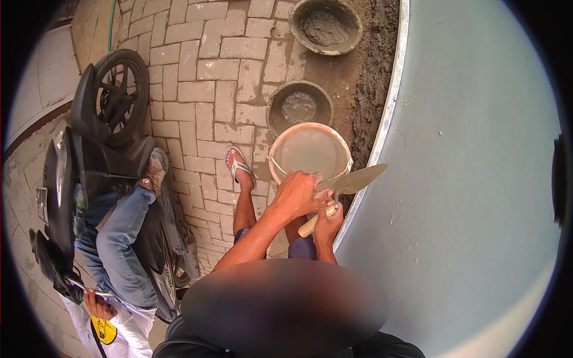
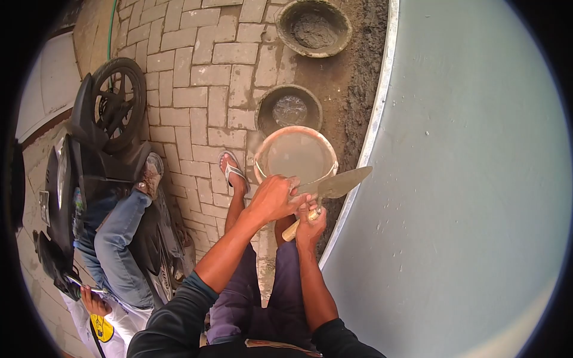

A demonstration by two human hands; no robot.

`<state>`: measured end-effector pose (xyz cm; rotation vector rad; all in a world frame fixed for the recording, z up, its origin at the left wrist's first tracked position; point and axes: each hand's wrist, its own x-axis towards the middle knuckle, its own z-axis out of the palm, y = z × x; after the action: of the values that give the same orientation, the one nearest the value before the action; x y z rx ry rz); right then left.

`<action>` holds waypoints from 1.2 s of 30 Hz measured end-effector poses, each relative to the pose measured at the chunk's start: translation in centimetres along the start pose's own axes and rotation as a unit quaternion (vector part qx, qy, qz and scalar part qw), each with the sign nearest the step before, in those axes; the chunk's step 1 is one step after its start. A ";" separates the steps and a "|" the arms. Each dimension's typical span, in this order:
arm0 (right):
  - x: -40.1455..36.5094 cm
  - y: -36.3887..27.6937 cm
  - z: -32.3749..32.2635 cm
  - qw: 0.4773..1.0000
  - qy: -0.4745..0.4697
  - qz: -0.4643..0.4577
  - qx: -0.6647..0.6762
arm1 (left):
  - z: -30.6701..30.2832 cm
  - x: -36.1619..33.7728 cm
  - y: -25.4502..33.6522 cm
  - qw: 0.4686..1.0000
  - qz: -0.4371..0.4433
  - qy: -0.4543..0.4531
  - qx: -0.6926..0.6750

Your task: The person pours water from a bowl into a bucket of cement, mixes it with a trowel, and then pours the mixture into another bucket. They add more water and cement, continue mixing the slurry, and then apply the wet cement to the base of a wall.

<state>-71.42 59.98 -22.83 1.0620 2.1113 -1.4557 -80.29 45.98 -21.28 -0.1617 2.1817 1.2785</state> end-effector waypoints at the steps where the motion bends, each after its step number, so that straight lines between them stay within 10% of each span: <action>1: 0.0 0.0 0.0 1.000 0.001 0.000 0.000 | 0.0 0.0 0.0 1.000 0.000 -0.003 0.000; 36: -1.6 -0.7 0.6 0.990 0.009 0.061 0.126 | -1.6 -0.5 0.0 0.999 0.027 -0.023 0.015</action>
<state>-70.98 58.73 -21.52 1.2737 1.8722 -1.6885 -80.59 44.53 -20.39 -0.0622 2.1770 1.2662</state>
